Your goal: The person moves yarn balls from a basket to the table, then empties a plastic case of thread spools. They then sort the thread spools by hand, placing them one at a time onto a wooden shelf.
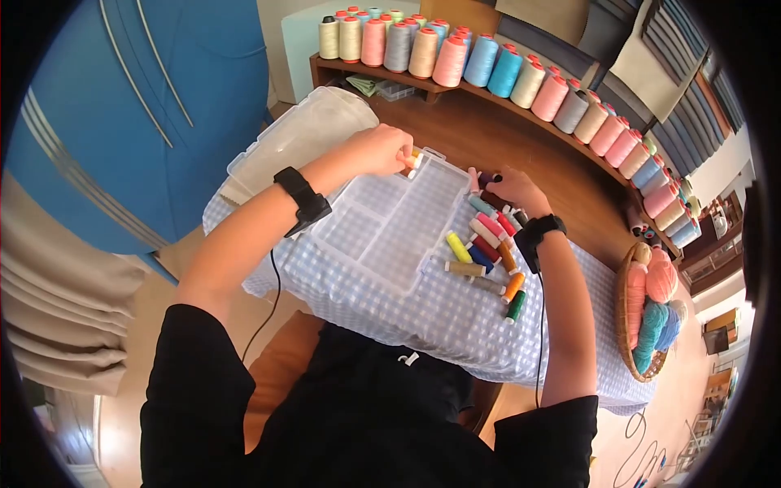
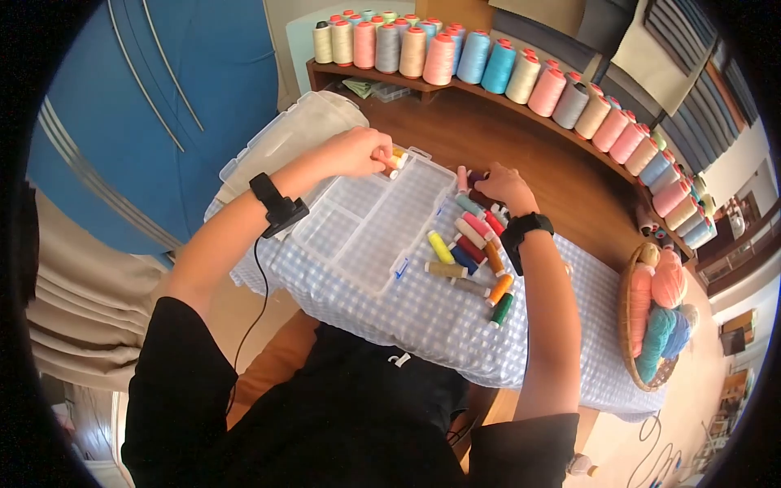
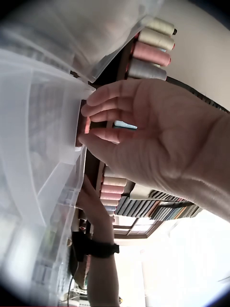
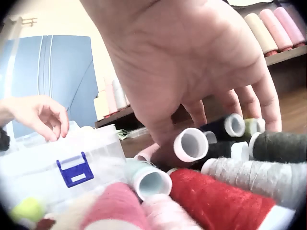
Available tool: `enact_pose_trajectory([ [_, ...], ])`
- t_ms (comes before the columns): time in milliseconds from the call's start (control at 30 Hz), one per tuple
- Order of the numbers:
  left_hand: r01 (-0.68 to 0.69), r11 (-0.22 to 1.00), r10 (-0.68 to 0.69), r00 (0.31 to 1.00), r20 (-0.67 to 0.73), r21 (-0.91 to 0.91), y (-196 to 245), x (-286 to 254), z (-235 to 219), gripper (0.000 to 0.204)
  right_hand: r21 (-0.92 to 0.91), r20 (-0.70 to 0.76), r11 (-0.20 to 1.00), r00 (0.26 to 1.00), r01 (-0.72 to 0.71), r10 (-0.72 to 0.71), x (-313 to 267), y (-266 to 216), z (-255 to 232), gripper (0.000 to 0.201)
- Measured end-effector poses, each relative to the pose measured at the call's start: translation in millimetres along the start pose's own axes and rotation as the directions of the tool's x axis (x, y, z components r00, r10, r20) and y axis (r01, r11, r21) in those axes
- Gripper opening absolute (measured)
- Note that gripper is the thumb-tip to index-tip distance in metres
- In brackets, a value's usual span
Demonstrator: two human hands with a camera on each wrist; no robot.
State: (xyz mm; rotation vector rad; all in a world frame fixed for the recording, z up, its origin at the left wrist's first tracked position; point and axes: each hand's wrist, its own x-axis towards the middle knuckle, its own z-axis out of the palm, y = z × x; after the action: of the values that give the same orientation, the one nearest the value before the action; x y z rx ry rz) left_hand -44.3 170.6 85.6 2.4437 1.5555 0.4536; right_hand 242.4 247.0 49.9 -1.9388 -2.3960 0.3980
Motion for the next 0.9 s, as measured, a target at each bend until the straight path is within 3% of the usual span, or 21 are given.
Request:
enact_pose_trajectory([
  [100,0.061,0.998,-0.061,0.994,-0.095,-0.009,-4,-6,-9,0.02,0.14,0.011,0.99,1.0,0.002,-0.004,-1,-1,-3,0.05],
  [167,0.077,0.997,-0.078,0.995,-0.064,-0.005,-3,-12,-13,0.022,0.118,-0.127,0.976,0.978,0.182,-0.167,5,8,7,0.045],
  [200,0.078,0.997,-0.078,0.995,-0.064,-0.005,-3,-13,-15,0.022,0.118,-0.127,0.976,0.978,0.182,-0.167,5,7,6,0.045],
  [267,0.04,0.999,-0.041,0.999,-0.035,-0.029,-1,-14,-18,0.023,0.012,-0.389,0.985,0.908,0.174,-0.156,5,8,3,0.037],
  [300,0.041,0.999,-0.043,0.999,-0.034,-0.032,1,-15,-21,0.023,0.01,-0.386,0.985,0.909,0.174,-0.157,-4,-5,-7,0.037],
  [367,0.038,0.99,-0.044,0.998,-0.048,-0.133,4,-17,-26,0.025,0.018,-0.522,0.936,0.801,0.353,-0.292,-35,-54,-28,0.033],
  [433,0.042,0.988,-0.054,0.996,-0.074,-0.149,-1,-16,-25,0.028,0.028,-0.475,0.824,0.733,0.566,-0.487,-41,-89,-21,0.033],
  [533,0.056,0.988,-0.074,0.99,-0.122,-0.145,-5,-20,-22,0.033,0.129,-0.277,0.766,0.765,0.629,-0.581,-45,-132,-4,0.042],
  [600,0.07,0.99,-0.087,0.986,-0.143,-0.123,-6,-28,-22,0.035,0.099,-0.241,0.789,0.784,0.606,-0.572,-40,-147,8,0.043],
  [733,0.119,0.984,-0.127,0.99,-0.056,-0.132,-10,-36,-15,0.04,0.128,-0.252,0.778,0.779,0.615,-0.574,-36,-148,19,0.04],
  [900,0.042,0.993,-0.053,0.993,-0.102,-0.107,-12,-26,-7,0.033,0.201,-0.353,0.762,0.771,0.616,-0.53,-36,-127,12,0.032],
])
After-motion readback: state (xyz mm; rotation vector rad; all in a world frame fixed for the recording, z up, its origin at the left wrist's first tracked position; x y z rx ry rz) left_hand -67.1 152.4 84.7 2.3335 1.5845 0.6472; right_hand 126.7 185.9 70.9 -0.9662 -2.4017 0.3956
